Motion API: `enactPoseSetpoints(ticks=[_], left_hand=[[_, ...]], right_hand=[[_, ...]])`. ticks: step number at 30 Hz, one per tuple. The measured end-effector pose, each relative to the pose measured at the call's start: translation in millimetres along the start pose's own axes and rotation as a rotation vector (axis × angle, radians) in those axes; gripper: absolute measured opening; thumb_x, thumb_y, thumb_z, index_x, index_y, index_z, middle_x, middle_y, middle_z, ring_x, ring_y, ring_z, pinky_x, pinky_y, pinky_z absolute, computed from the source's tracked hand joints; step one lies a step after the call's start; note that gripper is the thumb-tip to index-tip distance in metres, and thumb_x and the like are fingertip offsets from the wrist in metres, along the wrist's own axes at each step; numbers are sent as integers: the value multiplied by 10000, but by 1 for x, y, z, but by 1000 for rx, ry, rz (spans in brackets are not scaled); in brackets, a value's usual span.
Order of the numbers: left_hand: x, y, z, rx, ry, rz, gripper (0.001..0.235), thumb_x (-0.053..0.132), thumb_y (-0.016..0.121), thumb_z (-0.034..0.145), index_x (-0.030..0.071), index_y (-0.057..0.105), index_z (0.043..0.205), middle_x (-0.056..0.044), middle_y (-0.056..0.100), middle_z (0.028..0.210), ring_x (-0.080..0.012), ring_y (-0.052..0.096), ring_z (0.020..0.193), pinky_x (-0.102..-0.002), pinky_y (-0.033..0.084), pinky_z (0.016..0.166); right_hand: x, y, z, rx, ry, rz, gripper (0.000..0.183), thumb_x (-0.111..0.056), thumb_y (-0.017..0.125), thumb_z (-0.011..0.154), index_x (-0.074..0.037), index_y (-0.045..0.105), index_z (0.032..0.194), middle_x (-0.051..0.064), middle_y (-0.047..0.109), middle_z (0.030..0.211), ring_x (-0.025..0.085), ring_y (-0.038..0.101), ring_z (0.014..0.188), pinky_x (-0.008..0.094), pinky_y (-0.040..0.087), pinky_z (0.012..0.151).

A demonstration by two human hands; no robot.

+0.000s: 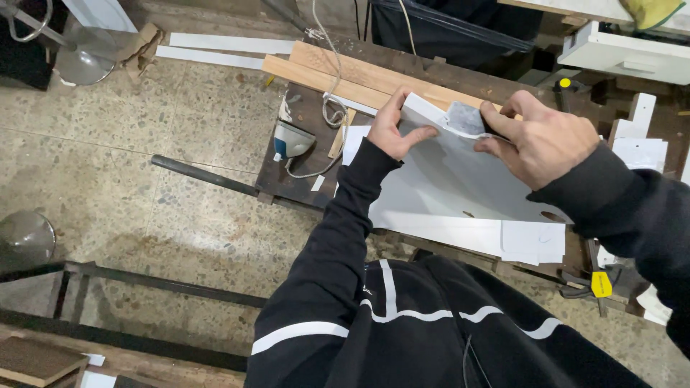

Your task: Applying and trimming edge banding on white melamine boards.

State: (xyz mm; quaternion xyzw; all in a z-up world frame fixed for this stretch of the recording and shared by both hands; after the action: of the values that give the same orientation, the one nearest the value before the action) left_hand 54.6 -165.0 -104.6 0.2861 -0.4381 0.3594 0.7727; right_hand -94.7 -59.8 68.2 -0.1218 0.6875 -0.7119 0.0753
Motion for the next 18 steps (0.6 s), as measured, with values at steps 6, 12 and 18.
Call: enactPoseSetpoints(ticks=[6, 12, 18], left_hand=[[-15, 0, 1, 35, -110, -3, 513, 73, 858, 842, 29, 547, 1247, -58, 684, 1167, -123, 631, 1130, -286, 507, 1031], [-22, 1, 3, 37, -113, -14, 522, 80, 855, 839, 10, 557, 1261, -74, 688, 1179, -131, 635, 1125, -293, 512, 1021], [-27, 1, 3, 20, -59, -24, 637, 91, 909, 797, -2, 540, 1308, -82, 662, 1223, -152, 620, 1155, -305, 495, 1020]], right_hand=[[-11, 2, 10, -2, -12, -8, 533, -450, 706, 917, -136, 675, 1347, 90, 646, 1041, 280, 689, 698, 398, 563, 548], [-12, 1, 16, -6, -38, 7, 547, -441, 700, 929, -108, 664, 1361, 106, 649, 1059, 288, 690, 710, 396, 569, 578], [-13, 7, 26, 20, -40, 31, 560, -450, 696, 942, -92, 661, 1372, 105, 657, 1083, 283, 698, 729, 397, 579, 598]])
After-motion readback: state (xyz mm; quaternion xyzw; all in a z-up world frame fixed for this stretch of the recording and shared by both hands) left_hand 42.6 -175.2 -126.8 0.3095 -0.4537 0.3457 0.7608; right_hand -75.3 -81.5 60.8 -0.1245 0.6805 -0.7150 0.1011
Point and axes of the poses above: each hand's wrist, its own z-axis towards the middle knuckle, its own y-axis out of the palm, x = y × z, the point moved 6 cm from there along z, towards the middle knuckle
